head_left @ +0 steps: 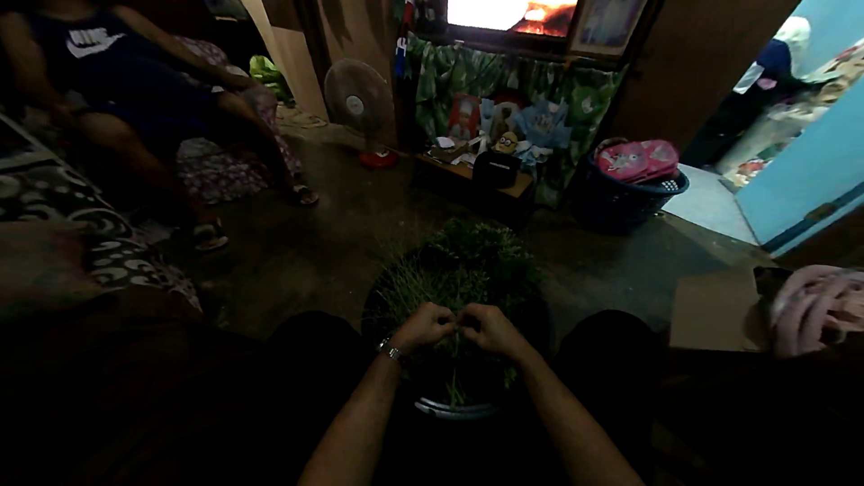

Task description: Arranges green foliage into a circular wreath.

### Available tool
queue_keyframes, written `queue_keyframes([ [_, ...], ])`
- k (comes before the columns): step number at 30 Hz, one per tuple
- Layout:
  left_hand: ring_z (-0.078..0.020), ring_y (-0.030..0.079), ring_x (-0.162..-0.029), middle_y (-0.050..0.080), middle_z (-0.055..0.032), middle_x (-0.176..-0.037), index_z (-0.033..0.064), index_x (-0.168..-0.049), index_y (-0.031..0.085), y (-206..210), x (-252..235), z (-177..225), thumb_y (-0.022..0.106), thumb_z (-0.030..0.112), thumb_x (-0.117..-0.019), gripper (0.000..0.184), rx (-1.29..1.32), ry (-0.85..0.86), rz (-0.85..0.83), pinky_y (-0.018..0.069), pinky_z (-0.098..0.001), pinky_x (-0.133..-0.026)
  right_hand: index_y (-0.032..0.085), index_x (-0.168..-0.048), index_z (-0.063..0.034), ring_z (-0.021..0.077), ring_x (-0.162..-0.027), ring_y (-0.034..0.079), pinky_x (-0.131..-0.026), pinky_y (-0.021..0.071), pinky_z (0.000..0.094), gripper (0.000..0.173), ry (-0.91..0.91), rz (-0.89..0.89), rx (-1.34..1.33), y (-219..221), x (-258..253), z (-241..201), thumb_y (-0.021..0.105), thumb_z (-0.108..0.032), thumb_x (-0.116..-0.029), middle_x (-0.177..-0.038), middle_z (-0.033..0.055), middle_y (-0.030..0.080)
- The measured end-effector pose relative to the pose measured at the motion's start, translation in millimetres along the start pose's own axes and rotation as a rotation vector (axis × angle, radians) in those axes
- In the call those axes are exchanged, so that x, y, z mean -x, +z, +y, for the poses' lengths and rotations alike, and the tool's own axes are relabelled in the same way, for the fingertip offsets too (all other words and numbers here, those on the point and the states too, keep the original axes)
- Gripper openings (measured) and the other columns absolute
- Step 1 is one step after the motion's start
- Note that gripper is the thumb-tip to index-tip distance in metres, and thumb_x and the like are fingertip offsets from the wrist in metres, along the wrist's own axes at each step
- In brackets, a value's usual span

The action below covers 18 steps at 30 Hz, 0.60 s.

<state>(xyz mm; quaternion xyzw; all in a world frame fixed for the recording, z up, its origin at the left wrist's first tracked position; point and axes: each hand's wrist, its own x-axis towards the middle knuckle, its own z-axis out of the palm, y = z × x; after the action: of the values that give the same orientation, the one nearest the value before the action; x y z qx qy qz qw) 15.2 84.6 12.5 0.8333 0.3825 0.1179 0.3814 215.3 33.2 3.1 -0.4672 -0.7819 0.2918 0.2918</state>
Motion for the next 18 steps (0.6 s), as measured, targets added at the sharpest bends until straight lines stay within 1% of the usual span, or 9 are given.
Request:
queue_keyframes([
  [2,-0.0129,0.059,-0.08,0.068,-0.0128,-0.092,-0.0051,-0.102,0.072,-0.5,1.0,-1.8,0.062,0.012,-0.1013,0.02,0.017,0.014,-0.005,0.0496,-0.0306,-0.078,0.072,-0.111,0.0063,0.0267,-0.095,0.07,-0.089,0.0565,0.0372,0.021,-0.064,0.019,0.01,0.6,1.2,2.4,0.064,-0.008,-0.0975,-0.105,0.0211,0.071],
  [4,-0.0112,0.059,-0.08,0.068,-0.0116,-0.091,-0.0045,-0.101,0.072,-0.3,1.5,-1.8,0.062,0.013,-0.1011,0.02,0.032,0.023,-0.015,0.0494,-0.029,-0.078,0.072,-0.108,0.0067,0.0264,-0.091,0.069,-0.086,0.0568,0.0372,0.02,-0.083,0.011,0.017,0.3,2.2,3.5,0.063,-0.008,-0.0968,-0.101,0.0207,0.071],
  [7,-0.0099,0.057,-0.079,0.066,-0.0095,-0.09,-0.0044,-0.098,0.071,-0.5,1.7,-0.8,0.063,0.015,-0.1011,0.022,0.07,0.037,-0.031,0.0481,-0.0286,-0.076,0.071,-0.104,0.0081,0.0263,-0.085,0.068,-0.081,0.0566,0.0392,0.02,-0.023,-0.001,0.002,-2.3,2.5,-0.9,0.064,-0.009,-0.0953,-0.094,0.021,0.071],
  [9,-0.0087,0.056,-0.078,0.065,-0.0077,-0.089,-0.0035,-0.097,0.071,-1.1,2.3,1.2,0.063,0.017,-0.1011,0.023,0.089,0.035,-0.024,0.0479,-0.0279,-0.075,0.069,-0.105,0.0083,0.0252,-0.085,0.067,-0.081,0.0562,0.0394,0.02,0.036,-0.029,-0.025,-6.2,2.5,-6.7,0.065,-0.008,-0.0952,-0.094,0.0206,0.07],
  [11,-0.0097,0.056,-0.08,0.064,-0.0082,-0.09,-0.0042,-0.098,0.07,-1.9,3.8,6.5,0.062,0.016,-0.1013,0.022,0.083,0.008,-0.024,0.0478,-0.0289,-0.077,0.068,-0.107,0.0085,0.0243,-0.086,0.067,-0.081,0.0556,0.0386,0.021,0.063,-0.053,-0.03,-8.3,3.0,-10.2,0.064,-0.008,-0.0955,-0.096,0.0206,0.069],
  [13,-0.0104,0.054,-0.079,0.063,-0.0092,-0.09,-0.0053,-0.1,0.069,-3.3,5.4,10.7,0.061,0.016,-0.1022,0.023,0.084,-0.039,-0.003,0.0467,-0.0294,-0.076,0.068,-0.112,0.0074,0.023,-0.089,0.066,-0.084,0.0551,0.0371,0.023,0.095,-0.068,-0.034,-9.6,3.1,-12.1,0.061,-0.009,-0.0972,-0.101,0.0201,0.069],
  [14,-0.0096,0.054,-0.08,0.064,-0.0091,-0.092,-0.0049,-0.103,0.069,-4.6,6.8,11.1,0.061,0.016,-0.1027,0.023,0.097,-0.063,0.011,0.0471,-0.029,-0.078,0.069,-0.114,0.0069,0.0215,-0.089,0.066,-0.083,0.0548,0.0351,0.024,0.091,-0.049,-0.038,-8.6,3.4,-11.3,0.061,-0.008,-0.0967,-0.102,0.0196,0.07],
  [16,-0.0067,0.056,-0.081,0.066,-0.007,-0.092,-0.0032,-0.102,0.07,-5.2,7.9,6.8,0.063,0.014,-0.1017,0.019,0.131,-0.054,0.047,0.0473,-0.0264,-0.079,0.07,-0.112,0.0064,0.0201,-0.087,0.065,-0.082,0.0547,0.034,0.022,0.107,-0.02,-0.055,-8.8,4.3,-12.9,0.063,-0.007,-0.0963,-0.101,0.0188,0.07],
  [18,-0.0073,0.057,-0.078,0.067,-0.0071,-0.09,-0.0034,-0.1,0.072,-2.6,5.8,-1.7,0.064,0.009,-0.1002,0.015,0.163,0.014,0.082,0.0492,-0.0268,-0.076,0.071,-0.106,0.0055,0.0196,-0.084,0.066,-0.079,0.0555,0.035,0.018,0.13,0.023,-0.058,-10.9,5.1,-14.1,0.066,-0.007,-0.0945,-0.096,0.0174,0.07],
])
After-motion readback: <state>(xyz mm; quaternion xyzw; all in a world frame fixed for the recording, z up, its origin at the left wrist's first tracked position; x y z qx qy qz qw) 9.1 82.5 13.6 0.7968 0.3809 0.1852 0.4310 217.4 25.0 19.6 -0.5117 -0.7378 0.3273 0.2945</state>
